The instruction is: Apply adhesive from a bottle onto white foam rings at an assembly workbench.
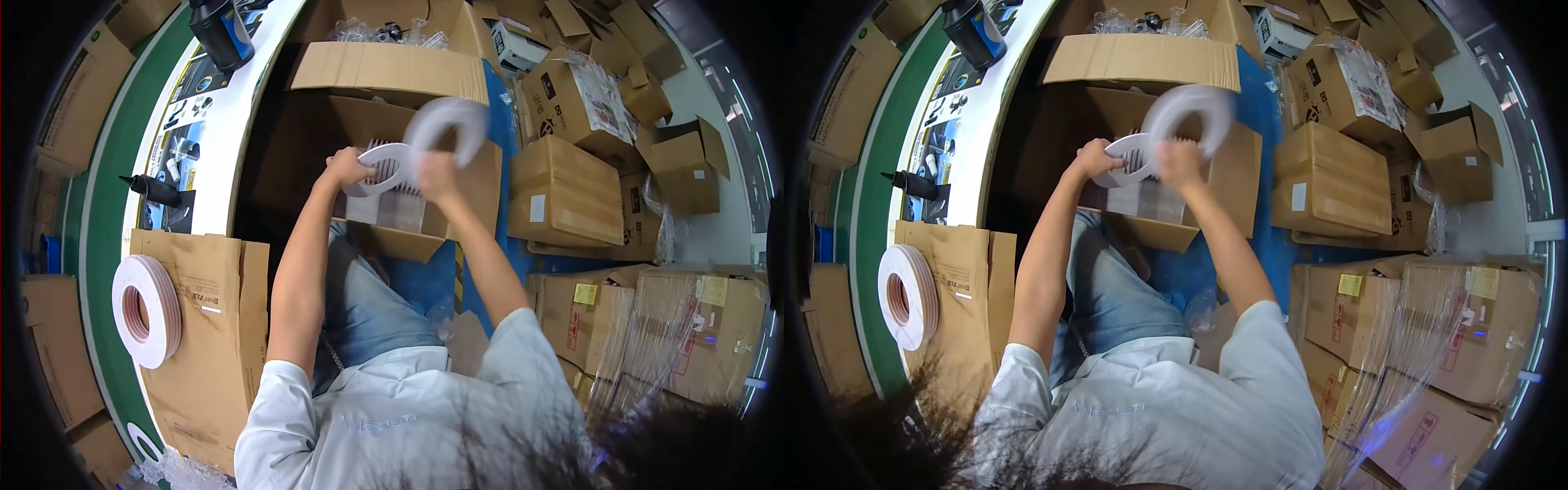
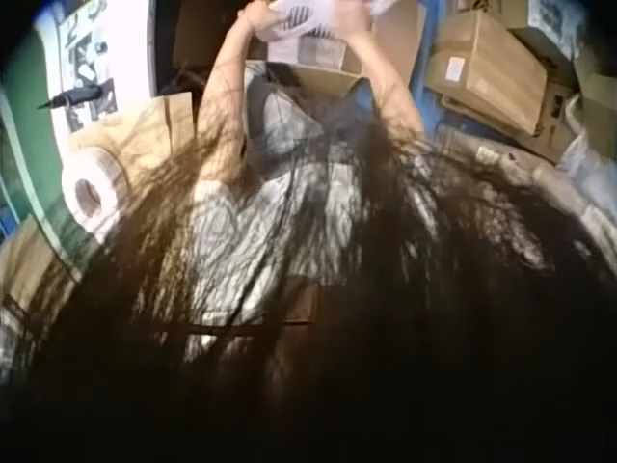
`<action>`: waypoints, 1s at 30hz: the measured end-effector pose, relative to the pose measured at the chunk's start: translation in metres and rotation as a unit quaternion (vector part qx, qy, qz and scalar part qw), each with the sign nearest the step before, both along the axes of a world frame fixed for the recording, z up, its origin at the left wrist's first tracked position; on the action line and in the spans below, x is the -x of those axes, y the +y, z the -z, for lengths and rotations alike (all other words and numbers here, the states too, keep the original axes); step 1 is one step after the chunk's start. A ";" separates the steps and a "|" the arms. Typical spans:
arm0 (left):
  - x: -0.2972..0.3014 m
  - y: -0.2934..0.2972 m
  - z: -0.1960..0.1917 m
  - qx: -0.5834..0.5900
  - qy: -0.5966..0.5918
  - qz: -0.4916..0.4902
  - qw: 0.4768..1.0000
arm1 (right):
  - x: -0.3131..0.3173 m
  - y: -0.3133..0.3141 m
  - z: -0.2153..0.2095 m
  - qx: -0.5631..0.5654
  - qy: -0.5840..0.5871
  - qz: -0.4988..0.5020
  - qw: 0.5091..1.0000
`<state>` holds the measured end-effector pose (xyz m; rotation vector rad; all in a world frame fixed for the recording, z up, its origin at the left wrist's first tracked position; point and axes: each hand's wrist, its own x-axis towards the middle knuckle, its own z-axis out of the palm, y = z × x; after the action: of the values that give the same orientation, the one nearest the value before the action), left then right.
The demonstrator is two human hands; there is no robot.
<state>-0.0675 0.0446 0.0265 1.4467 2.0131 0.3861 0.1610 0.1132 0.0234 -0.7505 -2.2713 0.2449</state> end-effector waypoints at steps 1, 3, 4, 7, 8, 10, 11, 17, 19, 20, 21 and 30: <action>-0.008 0.004 -0.004 0.018 0.055 0.010 0.998 | 0.000 0.000 0.005 0.000 -0.001 0.003 1.000; -0.019 0.004 -0.006 0.045 0.121 0.044 0.991 | -0.002 0.008 0.010 0.089 0.068 -0.014 0.994; -0.011 -0.002 -0.002 0.059 0.136 0.048 0.988 | 0.006 0.010 -0.002 0.085 0.074 -0.026 0.993; 0.017 -0.019 0.022 0.054 0.035 -0.010 0.998 | -0.004 -0.015 -0.019 0.201 0.405 -0.030 0.891; 0.014 -0.012 0.028 0.040 -0.026 -0.014 0.999 | -0.007 -0.012 -0.001 0.003 0.139 0.067 0.988; -0.003 0.003 0.025 0.035 -0.041 0.002 0.999 | 0.011 -0.009 0.021 0.265 -0.035 -0.029 0.963; -0.012 0.002 0.026 0.049 0.045 0.029 0.997 | 0.008 -0.013 0.020 0.269 -0.126 -0.006 0.955; 0.014 -0.015 0.049 0.051 -0.022 -0.014 0.998 | 0.022 -0.050 0.008 0.184 0.135 0.059 0.972; 0.002 0.000 0.042 0.064 -0.011 0.001 0.998 | 0.026 -0.036 0.025 0.325 -0.014 -0.076 0.943; -0.004 0.006 0.037 0.078 0.001 0.009 0.997 | 0.015 -0.033 0.037 0.322 -0.013 -0.069 0.944; 0.003 0.000 0.044 0.057 0.048 0.052 0.996 | 0.016 -0.033 0.044 0.205 0.087 0.032 0.974; 0.031 -0.029 0.037 0.043 -0.001 -0.039 0.998 | 0.037 -0.043 0.042 0.250 0.062 0.031 0.966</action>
<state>-0.0982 0.0161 -0.0106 1.3182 2.0630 0.3281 0.1237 0.0697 -0.0189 -1.0262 -2.0780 0.8322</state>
